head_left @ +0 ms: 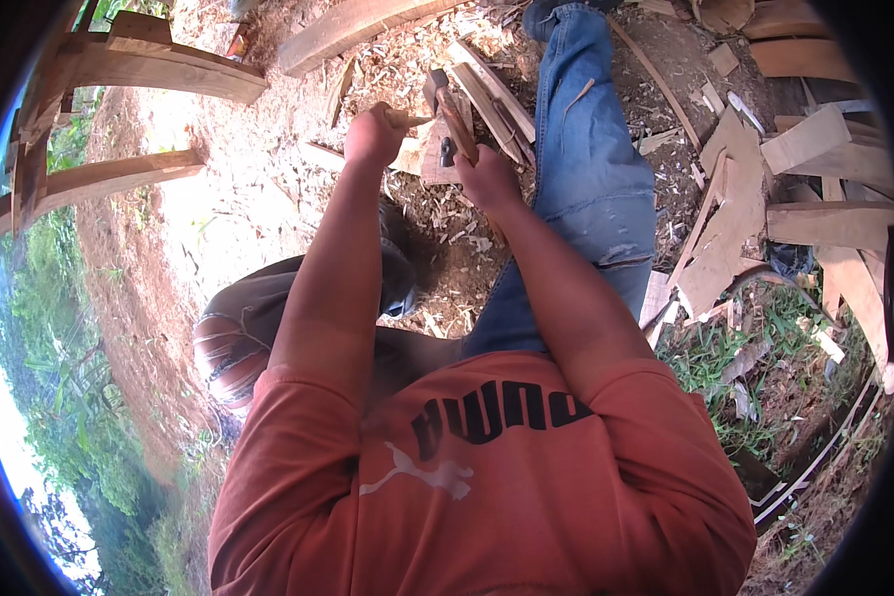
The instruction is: The person kneels on the ground and repeatedly strikes a small piece of wood with a hammer to split it. The person holds the wood with one hand and swings the hammer with the other, producing wood chips and smaller fragments.
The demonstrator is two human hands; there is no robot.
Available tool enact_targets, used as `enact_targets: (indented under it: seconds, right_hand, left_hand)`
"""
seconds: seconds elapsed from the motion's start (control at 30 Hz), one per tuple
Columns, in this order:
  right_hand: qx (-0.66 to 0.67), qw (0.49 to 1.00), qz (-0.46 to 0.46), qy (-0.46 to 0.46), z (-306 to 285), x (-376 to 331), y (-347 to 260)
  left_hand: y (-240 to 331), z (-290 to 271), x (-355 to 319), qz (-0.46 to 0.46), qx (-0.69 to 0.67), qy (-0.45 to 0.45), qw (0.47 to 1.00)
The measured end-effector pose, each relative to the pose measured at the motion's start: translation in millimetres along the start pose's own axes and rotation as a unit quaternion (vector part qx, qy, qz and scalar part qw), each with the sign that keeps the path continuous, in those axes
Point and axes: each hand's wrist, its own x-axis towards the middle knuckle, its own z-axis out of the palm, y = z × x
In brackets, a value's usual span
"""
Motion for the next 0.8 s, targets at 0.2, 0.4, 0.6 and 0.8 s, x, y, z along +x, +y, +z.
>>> enact_targets:
  seconds: [0.2, 0.4, 0.6, 0.8]
  right_hand:
    - [-0.037, 0.999, -0.027, 0.002, -4, 0, -5]
    - [-0.055, 0.998, -0.017, 0.006, -7, -6, -11]
    - [-0.056, 0.997, -0.051, 0.008, -8, 6, 1]
    - [-0.09, 0.996, -0.016, -0.016, 1, 3, 3]
  left_hand:
    - [-5, 16, 7, -0.011, 0.034, -0.022, 0.999]
    - [-25, 29, 18, 0.019, 0.069, -0.017, 0.997]
    - [1, 10, 5, -0.033, 0.036, -0.017, 0.999]
    - [-28, 14, 14, 0.107, 0.154, -0.005, 0.982]
